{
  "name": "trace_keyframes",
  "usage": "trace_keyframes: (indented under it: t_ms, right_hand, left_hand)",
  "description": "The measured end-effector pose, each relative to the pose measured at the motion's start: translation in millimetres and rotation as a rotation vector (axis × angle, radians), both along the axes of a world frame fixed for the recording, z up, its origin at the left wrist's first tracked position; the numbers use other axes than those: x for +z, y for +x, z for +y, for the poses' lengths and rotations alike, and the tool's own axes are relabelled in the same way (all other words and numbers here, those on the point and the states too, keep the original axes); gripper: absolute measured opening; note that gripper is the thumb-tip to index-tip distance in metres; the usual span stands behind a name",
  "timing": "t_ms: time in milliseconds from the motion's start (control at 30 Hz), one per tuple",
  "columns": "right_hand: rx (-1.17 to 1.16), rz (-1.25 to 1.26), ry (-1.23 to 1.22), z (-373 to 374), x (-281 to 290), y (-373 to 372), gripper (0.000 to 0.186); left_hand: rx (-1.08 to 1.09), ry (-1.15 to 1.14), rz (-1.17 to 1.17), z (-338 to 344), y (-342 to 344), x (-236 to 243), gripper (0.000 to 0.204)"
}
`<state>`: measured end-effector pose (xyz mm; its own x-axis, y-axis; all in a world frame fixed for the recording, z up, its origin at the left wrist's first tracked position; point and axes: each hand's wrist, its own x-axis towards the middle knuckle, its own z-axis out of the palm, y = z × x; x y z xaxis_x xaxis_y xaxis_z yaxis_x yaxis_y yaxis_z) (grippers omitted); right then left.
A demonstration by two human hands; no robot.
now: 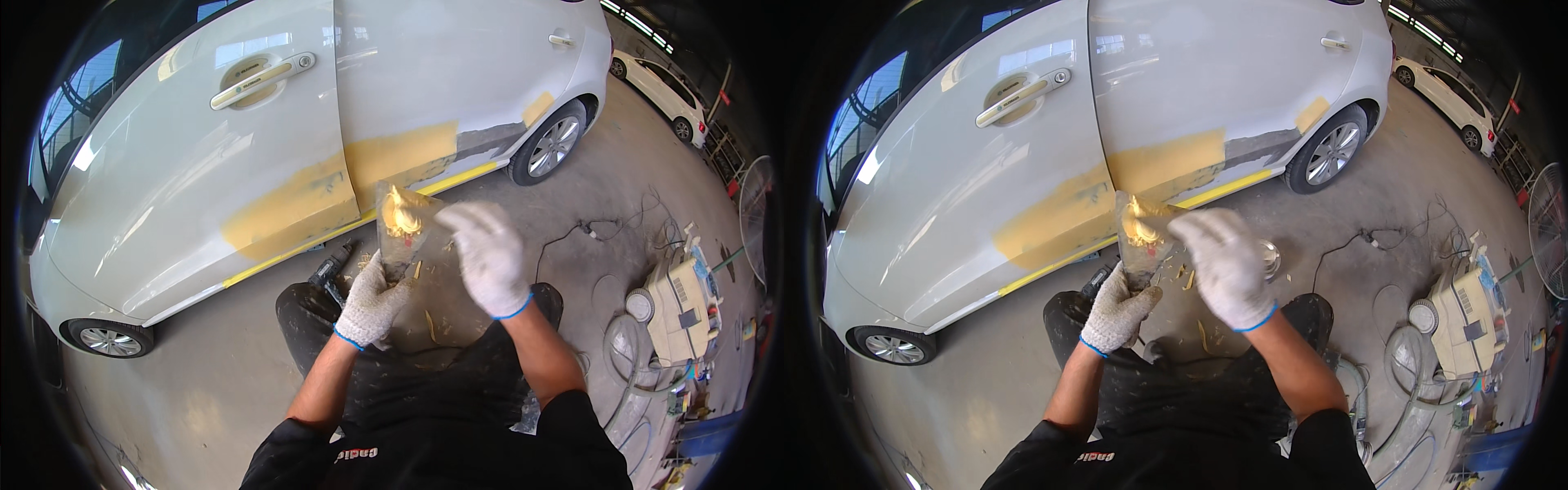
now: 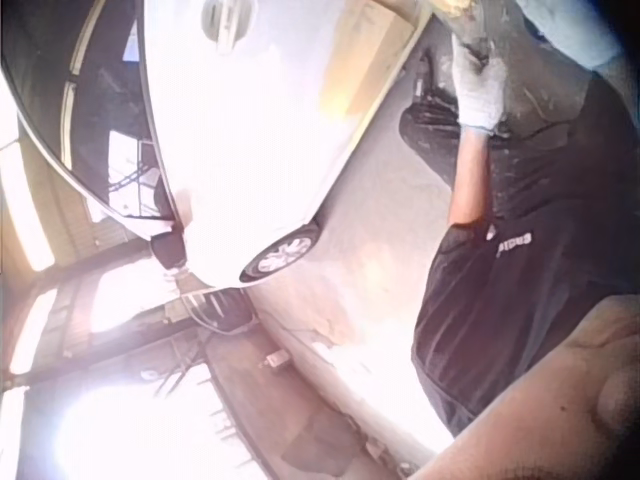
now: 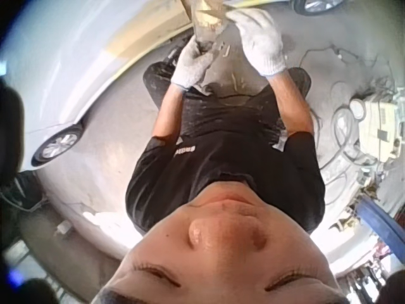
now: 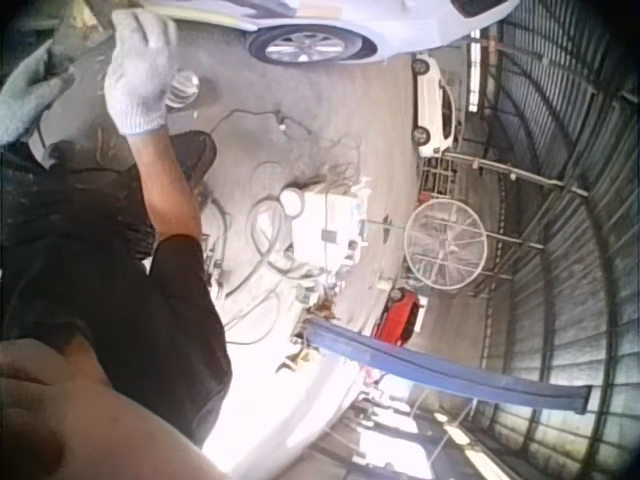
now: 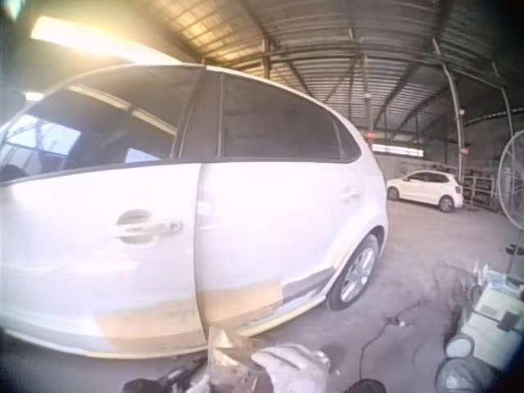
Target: The person applies yellow body filler to a car's side panel using a small metal spreader and a larger flexible spreader. They smooth the filler across the surface and blend the edges.
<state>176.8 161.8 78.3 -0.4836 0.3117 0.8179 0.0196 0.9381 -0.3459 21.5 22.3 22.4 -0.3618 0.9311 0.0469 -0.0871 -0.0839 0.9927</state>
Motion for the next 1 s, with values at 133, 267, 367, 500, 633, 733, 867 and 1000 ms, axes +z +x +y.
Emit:
trace_keyframes:
  t_ms: [133,267,367,500,633,733,867,1000]
  right_hand:
    - [0.044,-0.169,-0.023,-15,-11,5,0.036]
    - [-0.144,-0.014,0.042,-9,4,4,0.023]
    - [-0.084,-0.210,0.066,-10,-3,7,0.022]
    - [0.081,-0.030,-0.029,10,14,17,0.023]
    - [0.105,0.022,-0.162,33,-4,9,0.025]
    - [-0.114,-0.249,-0.068,44,-6,15,0.027]
    - [-0.093,0.034,-0.061,4,-1,24,0.031]
    - [0.061,-0.199,-0.007,-20,-24,21,0.036]
  left_hand:
    - [-0.007,-0.007,0.041,8,3,1,0.053]
    - [-0.034,-0.001,0.043,11,11,-10,0.055]
    - [-0.038,0.003,0.030,13,19,-5,0.056]
    - [-0.112,-0.152,-0.040,4,16,8,0.055]
    - [-0.167,-0.221,-0.101,-3,18,24,0.050]
    - [-0.094,-0.090,-0.076,-3,20,16,0.042]
    - [0.011,-0.024,0.021,4,7,-4,0.039]
    - [0.006,-0.038,0.118,10,10,-3,0.052]
